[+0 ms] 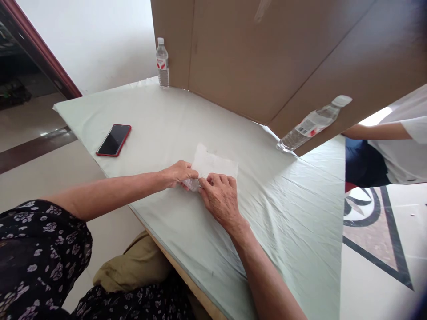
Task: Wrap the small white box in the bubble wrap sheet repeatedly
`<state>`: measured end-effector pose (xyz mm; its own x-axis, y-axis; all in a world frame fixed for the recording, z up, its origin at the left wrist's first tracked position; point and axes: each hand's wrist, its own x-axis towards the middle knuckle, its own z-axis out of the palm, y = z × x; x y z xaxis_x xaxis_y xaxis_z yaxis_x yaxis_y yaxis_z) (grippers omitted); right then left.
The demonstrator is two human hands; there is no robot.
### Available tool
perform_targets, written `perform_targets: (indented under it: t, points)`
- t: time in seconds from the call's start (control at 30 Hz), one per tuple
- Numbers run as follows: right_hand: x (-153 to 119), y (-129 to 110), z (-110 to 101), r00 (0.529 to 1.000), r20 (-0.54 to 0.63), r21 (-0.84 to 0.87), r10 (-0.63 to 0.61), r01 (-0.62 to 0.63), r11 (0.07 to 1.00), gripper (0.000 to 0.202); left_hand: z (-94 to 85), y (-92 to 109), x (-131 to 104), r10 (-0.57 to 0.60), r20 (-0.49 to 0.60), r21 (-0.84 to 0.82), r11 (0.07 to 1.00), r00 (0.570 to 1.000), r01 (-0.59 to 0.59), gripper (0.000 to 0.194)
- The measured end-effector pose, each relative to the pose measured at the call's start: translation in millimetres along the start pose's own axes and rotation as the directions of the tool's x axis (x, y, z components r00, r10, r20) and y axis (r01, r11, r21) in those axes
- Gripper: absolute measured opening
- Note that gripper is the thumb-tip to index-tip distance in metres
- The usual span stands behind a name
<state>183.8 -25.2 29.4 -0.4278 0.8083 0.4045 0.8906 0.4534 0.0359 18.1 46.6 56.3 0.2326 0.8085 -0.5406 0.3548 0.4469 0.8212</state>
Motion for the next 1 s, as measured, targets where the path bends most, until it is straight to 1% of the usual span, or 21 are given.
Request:
perform_targets:
  t: [0.13,0.27,0.3,0.43,0.47,0.57,0.6,0.67,0.7,0.73,0.77,0.8,0.83,0.87,0.93,0.97,1.0]
  points:
    - [0.6,-0.6,-2.5,1.000,0.015,0.000,-0.010,0.010,1.000,0.010,0.8,-1.3,0.4,-0.051,0.029,-0.167,0.984,0.998,0.055,0.015]
    - [1.0,-0.5,-6.4,1.000,-0.004,0.033,-0.008,0.008,0.999,0.024,2.3,-1.3,0.7,-0.017,0.044,-0.214,0.976,0.999,0.026,0.015]
    - [1.0,-0.3,-7.0,1.000,-0.007,0.046,-0.002,0.003,0.999,0.024,3.5,-0.4,1.0,-0.005,0.047,-0.213,0.977,0.999,0.015,0.015]
    - [0.7,1.6,-9.9,1.000,0.013,0.112,0.020,-0.022,0.993,0.008,8.5,5.4,1.9,0.023,0.042,-0.198,0.980,0.999,-0.014,0.015]
    - [0.5,2.5,-11.2,1.000,0.018,0.138,0.026,-0.028,0.990,0.006,8.7,6.8,1.7,0.030,0.057,-0.201,0.979,0.998,-0.018,0.013]
    - [-0.5,6.7,-16.5,0.999,0.026,0.249,0.044,-0.049,0.967,0.007,5.8,9.1,-1.3,0.053,0.149,-0.225,0.974,0.987,-0.018,0.003]
    - [-0.9,8.4,-18.4,0.998,0.030,0.287,0.052,-0.058,0.956,0.008,4.6,8.7,-3.0,0.064,0.172,-0.224,0.974,0.983,-0.024,0.006]
    - [-1.7,12.1,-21.1,0.997,0.040,0.354,0.068,-0.078,0.932,0.012,4.1,5.7,-7.0,0.113,0.172,-0.176,0.981,0.979,-0.082,0.014]
    - [-2.0,13.9,-21.7,0.996,0.043,0.382,0.078,-0.088,0.920,0.015,5.2,3.2,-9.1,0.165,0.157,-0.121,0.982,0.974,-0.147,0.016]
    - [-2.3,15.6,-21.9,0.996,0.040,0.406,0.084,-0.093,0.909,0.016,7.5,0.0,-10.9,0.240,0.133,-0.028,0.971,0.962,-0.238,0.017]
    - [-2.5,17.4,-21.8,0.996,0.032,0.431,0.085,-0.091,0.898,0.018,10.5,-3.7,-12.2,0.336,0.112,0.094,0.933,0.935,-0.347,0.016]
    - [-2.8,19.3,-21.6,0.996,0.020,0.455,0.084,-0.084,0.886,0.018,14.2,-7.7,-12.9,0.451,0.089,0.241,0.855,0.888,-0.458,0.015]
    - [-3.3,21.4,-21.6,0.996,0.004,0.476,0.088,-0.079,0.876,0.018,18.0,-12.0,-13.0,0.561,0.078,0.389,0.744,0.824,-0.543,0.014]
    - [-4.1,24.0,-22.1,0.994,-0.020,0.491,0.105,-0.082,0.867,0.017,21.5,-16.3,-12.3,0.649,0.080,0.513,0.624,0.756,-0.590,0.015]
    - [-7.5,30.8,-25.3,0.977,-0.074,0.502,0.200,-0.137,0.854,0.014,26.7,-24.3,-9.5,0.779,0.107,0.681,0.396,0.618,-0.616,0.017]
    - [-10.4,35.1,-28.0,0.956,-0.092,0.501,0.277,-0.196,0.843,0.013,28.0,-27.7,-7.7,0.819,0.128,0.726,0.306,0.559,-0.615,0.018]
    - [-14.1,40.0,-31.1,0.926,-0.093,0.497,0.365,-0.274,0.823,0.014,28.6,-30.5,-6.0,0.846,0.151,0.752,0.237,0.511,-0.615,0.019]
